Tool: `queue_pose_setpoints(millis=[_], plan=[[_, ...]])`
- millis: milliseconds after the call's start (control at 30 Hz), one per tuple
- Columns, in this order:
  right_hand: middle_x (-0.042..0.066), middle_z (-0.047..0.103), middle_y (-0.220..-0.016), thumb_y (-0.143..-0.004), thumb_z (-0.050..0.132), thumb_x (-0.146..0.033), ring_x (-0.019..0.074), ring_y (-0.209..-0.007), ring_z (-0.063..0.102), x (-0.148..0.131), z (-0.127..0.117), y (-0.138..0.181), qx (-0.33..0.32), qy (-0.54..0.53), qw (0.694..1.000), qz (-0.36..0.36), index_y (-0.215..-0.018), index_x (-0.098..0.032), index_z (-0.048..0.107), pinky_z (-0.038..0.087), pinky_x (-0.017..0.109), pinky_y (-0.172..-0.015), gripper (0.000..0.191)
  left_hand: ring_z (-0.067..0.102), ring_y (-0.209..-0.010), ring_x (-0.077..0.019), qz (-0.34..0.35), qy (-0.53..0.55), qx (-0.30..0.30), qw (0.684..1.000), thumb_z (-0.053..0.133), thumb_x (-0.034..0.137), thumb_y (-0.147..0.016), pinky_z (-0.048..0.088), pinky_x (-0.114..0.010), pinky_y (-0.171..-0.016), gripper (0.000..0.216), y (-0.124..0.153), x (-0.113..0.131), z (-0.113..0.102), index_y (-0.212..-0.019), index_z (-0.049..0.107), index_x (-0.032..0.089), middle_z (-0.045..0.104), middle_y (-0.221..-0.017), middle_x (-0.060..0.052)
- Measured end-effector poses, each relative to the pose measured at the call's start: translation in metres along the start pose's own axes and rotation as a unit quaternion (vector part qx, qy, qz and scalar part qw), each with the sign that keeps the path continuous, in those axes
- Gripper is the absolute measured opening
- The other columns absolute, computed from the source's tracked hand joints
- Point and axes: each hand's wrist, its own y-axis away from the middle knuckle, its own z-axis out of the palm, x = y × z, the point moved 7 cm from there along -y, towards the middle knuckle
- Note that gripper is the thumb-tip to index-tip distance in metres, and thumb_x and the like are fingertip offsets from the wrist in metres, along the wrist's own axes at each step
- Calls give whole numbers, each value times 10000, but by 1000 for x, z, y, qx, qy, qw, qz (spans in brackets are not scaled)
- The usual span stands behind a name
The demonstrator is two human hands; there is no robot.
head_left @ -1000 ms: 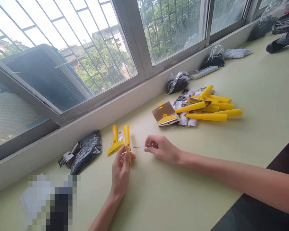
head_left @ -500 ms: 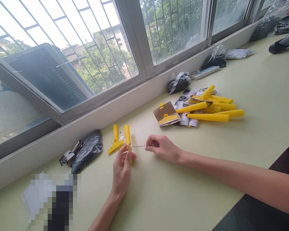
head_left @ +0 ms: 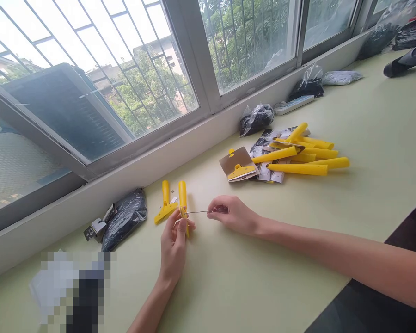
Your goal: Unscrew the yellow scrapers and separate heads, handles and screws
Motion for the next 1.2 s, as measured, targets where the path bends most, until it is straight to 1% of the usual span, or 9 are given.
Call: queue_pose_setpoints(millis=[167, 533, 767, 933, 1067, 1200], plan=[[23, 682, -831, -891, 670, -245, 152, -734, 570, 1, 0, 0, 2, 10, 1000, -1, -842, -190, 729, 450, 280, -690, 94, 654, -843, -189, 3, 5, 0, 1000, 568, 531, -963, 490, -312, -778, 441, 0, 2, 0, -1257, 620, 207, 695, -902, -51], [17, 662, -813, -881, 678, -235, 148, -729, 560, 0, 0, 0, 6, 4, 1000, 7, -840, -185, 732, 441, 274, -685, 84, 657, -855, -178, 1, 9, -7, 1000, 566, 507, -973, 497, -307, -797, 396, 0, 1, 1, -1240, 612, 218, 694, -911, -44], [26, 668, -817, -891, 671, -264, 157, -732, 566, -2, -1, 1, 7, 9, 1000, 6, -838, -187, 733, 451, 286, -684, 112, 659, -853, -187, 3, 5, -7, 1000, 568, 527, -964, 500, -317, -801, 407, 0, 1, 1, -1216, 629, 214, 698, -902, -50], [36, 658, -812, -896, 681, -285, 155, -712, 552, -3, -1, 1, 8, 35, 999, 11, -817, -178, 741, 438, 290, -673, 146, 661, -834, -189, 5, 8, -8, 1000, 576, 541, -954, 506, -311, -773, 432, 0, 2, 1, -1227, 629, 211, 699, -882, -51], [36, 650, -805, -918, 654, -269, 151, -707, 543, -4, -1, 1, 7, 39, 999, 6, -828, -172, 742, 428, 287, -664, 159, 656, -832, -182, 5, 7, -13, 1000, 566, 529, -963, 499, -302, -773, 398, 0, 3, 2, -1197, 630, 214, 697, -883, -46], [32, 644, -799, -920, 653, -263, 149, -701, 538, -5, -1, 0, 7, 36, 999, 2, -826, -172, 741, 424, 286, -661, 158, 650, -842, -176, 0, 10, -18, 1000, 559, 516, -972, 494, -298, -785, 386, 1, 2, 2, -1215, 621, 223, 692, -890, -43]])
